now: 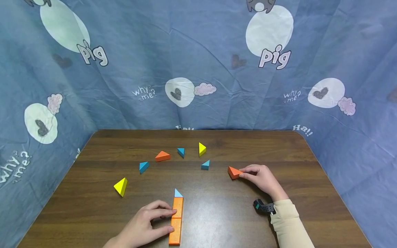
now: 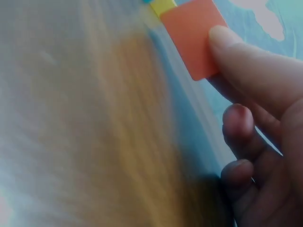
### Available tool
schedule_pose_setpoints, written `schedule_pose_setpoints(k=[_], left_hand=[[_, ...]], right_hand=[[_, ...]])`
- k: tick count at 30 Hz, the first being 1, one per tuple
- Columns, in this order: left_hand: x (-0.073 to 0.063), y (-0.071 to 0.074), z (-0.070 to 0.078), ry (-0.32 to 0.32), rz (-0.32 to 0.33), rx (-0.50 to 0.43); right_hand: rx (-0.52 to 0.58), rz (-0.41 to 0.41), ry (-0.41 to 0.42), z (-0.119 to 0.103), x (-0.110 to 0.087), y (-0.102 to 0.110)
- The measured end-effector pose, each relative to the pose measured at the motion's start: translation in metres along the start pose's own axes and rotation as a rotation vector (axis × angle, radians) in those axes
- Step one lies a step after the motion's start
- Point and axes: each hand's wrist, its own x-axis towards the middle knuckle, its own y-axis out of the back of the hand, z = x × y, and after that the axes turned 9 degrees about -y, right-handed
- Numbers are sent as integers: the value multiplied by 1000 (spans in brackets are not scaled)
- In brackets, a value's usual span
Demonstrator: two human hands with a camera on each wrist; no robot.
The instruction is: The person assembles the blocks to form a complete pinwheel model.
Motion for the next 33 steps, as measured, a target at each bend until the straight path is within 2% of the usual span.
schedule_pose_setpoints(k=[5, 10, 14, 22, 28, 33], left_hand=[[-1, -1, -2, -33, 16, 7], [0, -1, -2, -28, 20, 12], [0, -1, -2, -39, 27, 16], [0, -3, -3, -87, 42, 27], [0, -2, -2, -45, 22, 11], [0, -2, -1, -18, 12, 10]], right_hand=[[9, 7, 70, -12, -3, -7], [42, 15, 183, -27, -3, -16], [64, 8, 238, -37, -1, -22], [98, -35, 302, -55, 3, -31], [111, -46, 311, -66, 6, -37], [127, -86, 331, -76, 8, -43]])
